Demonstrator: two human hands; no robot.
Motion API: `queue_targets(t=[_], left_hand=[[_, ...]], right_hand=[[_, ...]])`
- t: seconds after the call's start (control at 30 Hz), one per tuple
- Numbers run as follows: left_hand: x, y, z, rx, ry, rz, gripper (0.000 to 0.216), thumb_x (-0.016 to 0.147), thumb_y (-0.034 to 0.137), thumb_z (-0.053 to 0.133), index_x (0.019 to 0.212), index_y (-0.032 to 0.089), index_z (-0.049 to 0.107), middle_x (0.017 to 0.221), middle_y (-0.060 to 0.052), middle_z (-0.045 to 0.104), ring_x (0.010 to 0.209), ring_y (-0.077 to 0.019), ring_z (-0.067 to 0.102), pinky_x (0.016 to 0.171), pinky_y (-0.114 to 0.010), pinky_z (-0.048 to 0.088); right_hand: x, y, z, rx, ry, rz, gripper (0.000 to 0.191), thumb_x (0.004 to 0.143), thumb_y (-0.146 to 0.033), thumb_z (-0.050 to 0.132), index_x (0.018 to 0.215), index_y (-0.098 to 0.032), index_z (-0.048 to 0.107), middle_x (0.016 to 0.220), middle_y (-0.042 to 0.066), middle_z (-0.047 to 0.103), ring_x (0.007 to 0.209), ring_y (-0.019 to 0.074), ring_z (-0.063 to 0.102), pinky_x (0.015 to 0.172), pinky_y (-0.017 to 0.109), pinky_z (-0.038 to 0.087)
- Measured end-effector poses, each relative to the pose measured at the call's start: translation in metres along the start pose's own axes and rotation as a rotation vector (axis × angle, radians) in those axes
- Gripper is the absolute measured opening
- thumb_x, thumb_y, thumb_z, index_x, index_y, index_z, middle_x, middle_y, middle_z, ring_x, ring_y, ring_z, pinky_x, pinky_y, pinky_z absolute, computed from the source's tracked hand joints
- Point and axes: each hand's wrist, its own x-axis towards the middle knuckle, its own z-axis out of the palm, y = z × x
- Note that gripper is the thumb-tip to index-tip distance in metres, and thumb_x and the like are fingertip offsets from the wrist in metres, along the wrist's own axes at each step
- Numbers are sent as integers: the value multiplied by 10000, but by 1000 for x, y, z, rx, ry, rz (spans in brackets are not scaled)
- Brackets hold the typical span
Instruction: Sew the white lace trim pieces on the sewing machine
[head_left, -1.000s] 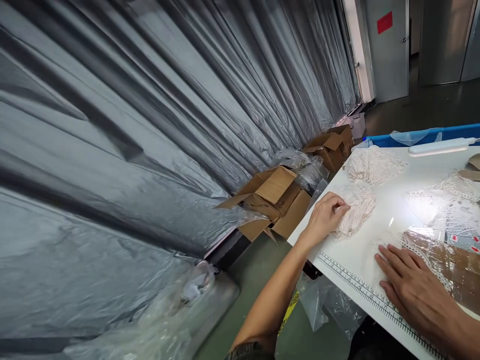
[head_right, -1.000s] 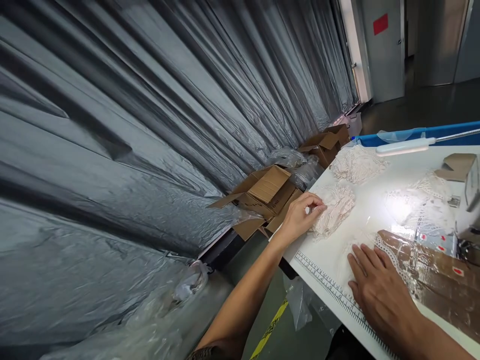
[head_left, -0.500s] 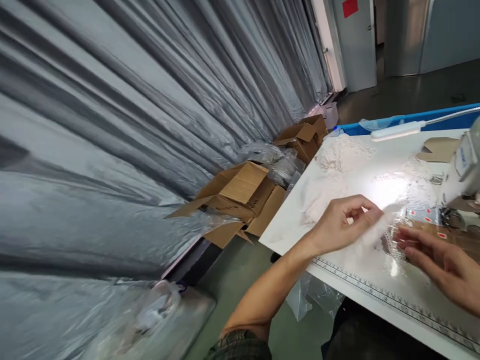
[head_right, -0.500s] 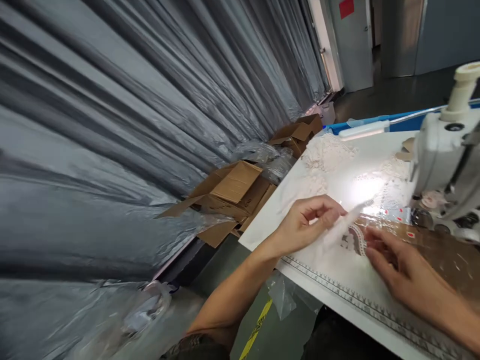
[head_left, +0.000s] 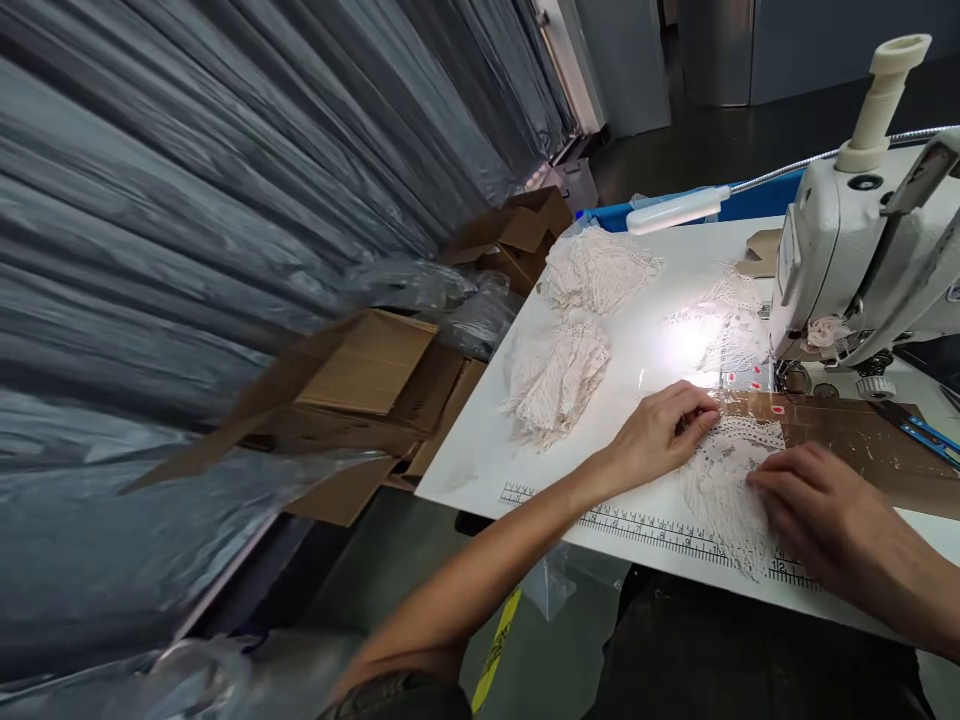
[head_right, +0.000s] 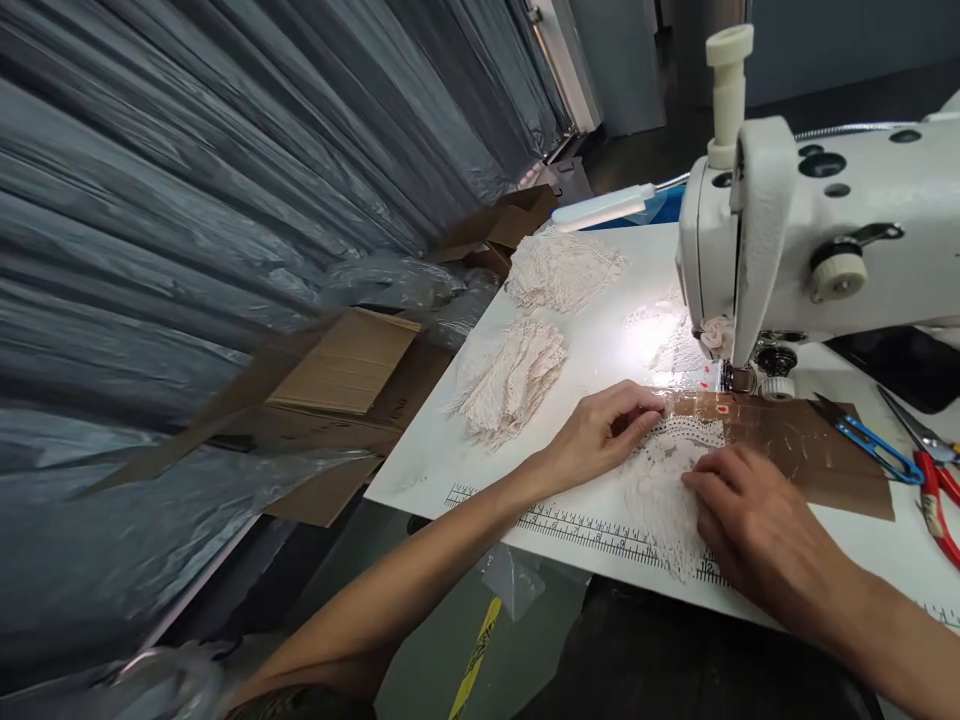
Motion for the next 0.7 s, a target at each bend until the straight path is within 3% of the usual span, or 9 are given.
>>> queue_targets(t=[0.13, 0.27, 0.37, 0.5, 0.57, 0.63, 0.7], left_hand=[[5, -24, 3, -4, 111, 82, 249, 938, 377, 569, 923, 153, 674, 889, -50, 665, 686, -97, 580, 555, -206, 471], [9, -30, -5, 44, -9, 131, 260, 885, 429, 639, 948, 184, 700, 987, -57, 640, 819, -134, 604, 653, -255, 505], [8, -20, -7, 176, -95, 171, 193, 902, 379, 630, 900, 200, 703, 1042, -55, 615, 901, -166, 585, 755, -325, 498], [6, -1, -7, 331, -89, 231, 200, 970, 267, 513, 858, 147, 627, 1062, -88, 628, 893, -182, 583, 776, -373, 492], [5, 13, -8, 255, -60, 208, 181, 986, 241, 470, 899, 136, 588, 974, -81, 656, 829, -155, 601, 733, -329, 513], [4, 30, -7, 58, -61, 133, 136, 982, 235, 478, 949, 144, 574, 825, -27, 657, 694, -107, 599, 630, -245, 516], [4, 46, -5, -192, -80, 87, 90, 940, 227, 554, 956, 146, 590, 805, -13, 666, 683, -91, 618, 608, -204, 523]], right_hand=[[-4, 5, 7, -162, -36, -172, 304, 947, -93, 326, 1033, -136, 614, 1001, 112, 617, 877, 210, 550, 718, 364, 502], [-10, 6, -7, -29, -72, -95, 270, 935, -117, 390, 1101, -148, 601, 1101, 117, 597, 986, 207, 555, 794, 362, 527], [-12, 5, -17, 111, -26, 4, 274, 942, -154, 418, 1148, -182, 598, 1132, 102, 589, 1023, 175, 573, 837, 315, 539], [-8, 9, -24, 296, 22, 207, 261, 954, -255, 433, 1079, -191, 653, 1027, 86, 651, 910, 155, 645, 775, 273, 563], [-3, 8, -27, 451, -43, 413, 321, 936, -400, 488, 1077, -172, 666, 970, 98, 675, 856, 179, 666, 726, 290, 580], [4, 4, -29, 666, -144, 593, 506, 865, -541, 569, 1168, -140, 629, 980, 119, 677, 877, 207, 672, 722, 307, 590], [11, -2, -31, 869, -231, 638, 651, 791, -578, 645, 1248, -121, 570, 983, 117, 667, 899, 210, 664, 746, 309, 588]])
